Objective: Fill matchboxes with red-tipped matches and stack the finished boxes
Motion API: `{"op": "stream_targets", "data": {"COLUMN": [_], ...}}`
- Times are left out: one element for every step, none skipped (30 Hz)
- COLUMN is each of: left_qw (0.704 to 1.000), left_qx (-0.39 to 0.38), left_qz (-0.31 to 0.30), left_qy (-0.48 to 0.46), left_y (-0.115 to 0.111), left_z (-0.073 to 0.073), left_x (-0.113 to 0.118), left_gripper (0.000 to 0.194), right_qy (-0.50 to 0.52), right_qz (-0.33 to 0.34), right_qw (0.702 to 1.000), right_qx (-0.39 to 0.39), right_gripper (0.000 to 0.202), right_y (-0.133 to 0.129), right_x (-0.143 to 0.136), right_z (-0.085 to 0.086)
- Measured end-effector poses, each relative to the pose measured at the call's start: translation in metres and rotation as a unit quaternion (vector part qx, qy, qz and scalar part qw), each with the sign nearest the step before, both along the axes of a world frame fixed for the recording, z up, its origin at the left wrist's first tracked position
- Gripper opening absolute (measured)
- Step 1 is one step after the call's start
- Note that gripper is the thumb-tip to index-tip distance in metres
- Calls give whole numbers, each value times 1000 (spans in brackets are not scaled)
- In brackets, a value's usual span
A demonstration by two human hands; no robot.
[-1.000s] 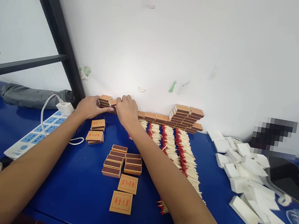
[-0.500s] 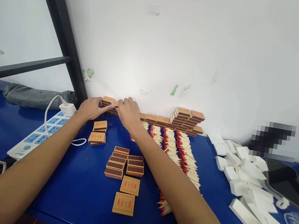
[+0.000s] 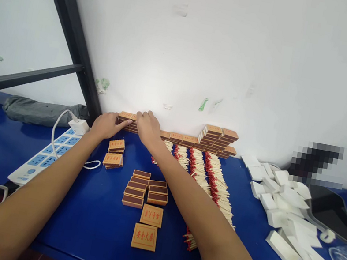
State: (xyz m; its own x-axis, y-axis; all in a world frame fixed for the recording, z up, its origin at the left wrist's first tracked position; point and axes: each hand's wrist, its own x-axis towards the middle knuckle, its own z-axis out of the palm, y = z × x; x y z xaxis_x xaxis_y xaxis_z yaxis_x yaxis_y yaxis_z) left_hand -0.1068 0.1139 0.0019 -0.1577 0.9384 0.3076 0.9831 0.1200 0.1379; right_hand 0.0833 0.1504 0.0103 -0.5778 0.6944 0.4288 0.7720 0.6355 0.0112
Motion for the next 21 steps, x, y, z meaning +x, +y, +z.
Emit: {"op": "stream_targets", "data": {"left_qw": [1000,1000,1000,1000,1000,1000,1000,1000,1000,1000,1000,1000,1000,1000,1000,1000,1000,1000,1000,1000,1000], "left_qx": [-1,-2,-3,-4,-5,-6,-7,-8,-9,-10,-12,-14,-15,-17,-18,-19,-20,-21,-21,-22,-22], "left_qz": [-1,0,1,2,4,5,6,6,7,8,8,9,9,10,11,11,12,13,13,13,14], "left_qy": [1,2,2,3,3,2,2,1,0,-1,-2,-4,-6,-7,-9,-10,-11,-12,-13,-13,-13], "left_y": [0,0,0,0,0,0,0,0,-1,-1,-1,-1,-1,0,0,0,0,0,0,-1,-1], "left_z": [0,0,0,1,1,1,2,2,2,2,2,2,2,1,1,1,0,0,0,0,0], "left_x": [0,0,0,0,0,0,0,0,0,0,0,-1,-1,-1,-2,-2,-2,-2,-2,-2,-2], "left_gripper": [76,75,75,75,76,76,76,76,76,75,75,74,74,75,76,77,77,78,78,78,78], "right_qy": [-3,-7,-10,-12,-14,-15,-16,-17,-19,-24,-33,-45,-60,-76,-92,-108,-124,-138,-150,-161,-169], "right_qz": [3,7,10,14,17,19,19,16,11,5,-2,-9,-15,-18,-20,-20,-20,-19,-20,-20,-22], "right_qw": [1000,1000,1000,1000,1000,1000,1000,1000,1000,1000,999,999,998,997,995,994,992,990,988,986,985], "right_qx": [-1,-2,-2,-3,-3,-4,-5,-7,-9,-11,-13,-16,-20,-24,-26,-28,-28,-29,-28,-27,-25], "right_gripper": [25,24,23,23,24,25,27,29,30,30,28,25,22,19,19,19,21,23,24,25,25], "right_y": [0,0,0,0,1,2,4,6,9,13,16,20,22,24,26,26,26,26,25,25,24], "right_x": [-1,-2,-2,0,2,6,12,20,29,40,51,63,73,82,89,94,98,99,100,100,99], "right_z": [0,1,2,3,5,7,10,13,16,19,21,23,24,23,22,19,16,13,10,7,5]}}
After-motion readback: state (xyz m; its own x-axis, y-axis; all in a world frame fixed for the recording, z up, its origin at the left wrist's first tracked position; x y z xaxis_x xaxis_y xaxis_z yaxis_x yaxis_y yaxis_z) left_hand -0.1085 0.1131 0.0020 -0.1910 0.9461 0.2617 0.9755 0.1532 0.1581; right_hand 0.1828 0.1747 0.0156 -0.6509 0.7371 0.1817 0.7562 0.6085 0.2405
